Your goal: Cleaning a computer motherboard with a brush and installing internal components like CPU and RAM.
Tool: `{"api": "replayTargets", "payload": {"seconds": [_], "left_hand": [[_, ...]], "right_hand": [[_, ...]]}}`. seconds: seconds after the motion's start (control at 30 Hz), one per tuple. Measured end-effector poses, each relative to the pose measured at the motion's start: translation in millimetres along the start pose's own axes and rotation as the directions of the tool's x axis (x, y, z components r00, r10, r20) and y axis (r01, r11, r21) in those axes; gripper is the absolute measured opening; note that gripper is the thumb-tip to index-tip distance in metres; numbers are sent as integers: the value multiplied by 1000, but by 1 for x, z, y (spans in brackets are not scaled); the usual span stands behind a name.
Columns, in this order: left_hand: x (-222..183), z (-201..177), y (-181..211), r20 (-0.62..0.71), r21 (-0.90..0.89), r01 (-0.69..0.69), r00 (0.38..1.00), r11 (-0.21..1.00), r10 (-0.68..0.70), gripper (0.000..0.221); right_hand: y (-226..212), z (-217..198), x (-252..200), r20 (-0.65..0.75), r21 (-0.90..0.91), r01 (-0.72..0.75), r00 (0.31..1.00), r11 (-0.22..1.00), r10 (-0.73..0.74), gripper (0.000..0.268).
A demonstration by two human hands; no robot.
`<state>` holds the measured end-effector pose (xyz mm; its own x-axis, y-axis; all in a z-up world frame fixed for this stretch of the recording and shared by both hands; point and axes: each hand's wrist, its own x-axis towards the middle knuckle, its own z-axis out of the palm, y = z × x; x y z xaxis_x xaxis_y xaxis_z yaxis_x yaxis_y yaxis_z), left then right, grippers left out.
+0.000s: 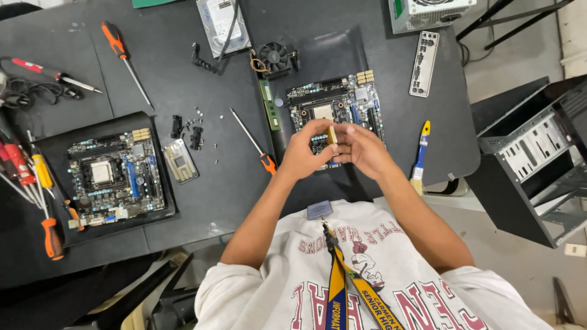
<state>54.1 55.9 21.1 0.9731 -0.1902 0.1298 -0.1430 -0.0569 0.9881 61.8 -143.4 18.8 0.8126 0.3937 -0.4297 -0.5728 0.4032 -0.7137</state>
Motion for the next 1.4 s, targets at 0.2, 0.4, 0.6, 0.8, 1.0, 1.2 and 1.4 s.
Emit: {"api": "replayTargets", "payload": {"seconds": [0.2, 0.4, 0.6, 0.8, 1.0, 1.2, 1.4], "left_hand": [[-17, 11, 1, -3, -140, 114, 993, 984, -116, 51], [-43, 11, -17, 51, 34, 253, 966, 967, -254, 57], [-40, 1, 8, 322, 527, -13, 929, 850, -185, 62], [-21, 10, -6, 374, 737, -220, 920, 640, -114, 48], [29, -11, -35, 224, 756, -104, 969, 647, -106, 48], [68, -19, -78, 239, 829, -138, 964, 541, -119, 43], [72, -9, -81, 269, 856, -135, 941, 498, -207, 44]], "right_hand": [[14, -18, -4, -27, -8, -16, 1000, 1000, 15, 42], [31, -32, -14, -198, -284, -50, 980, 957, -7, 38], [35, -24, -19, -220, -491, -62, 974, 869, -55, 39], [33, -20, -15, -222, -548, -3, 965, 837, -142, 37], [2, -3, -31, -300, -565, -26, 937, 824, -176, 40], [18, -18, -35, -397, -507, -14, 891, 862, -219, 27], [16, -24, -40, -397, -515, -25, 893, 857, -213, 25]]}}
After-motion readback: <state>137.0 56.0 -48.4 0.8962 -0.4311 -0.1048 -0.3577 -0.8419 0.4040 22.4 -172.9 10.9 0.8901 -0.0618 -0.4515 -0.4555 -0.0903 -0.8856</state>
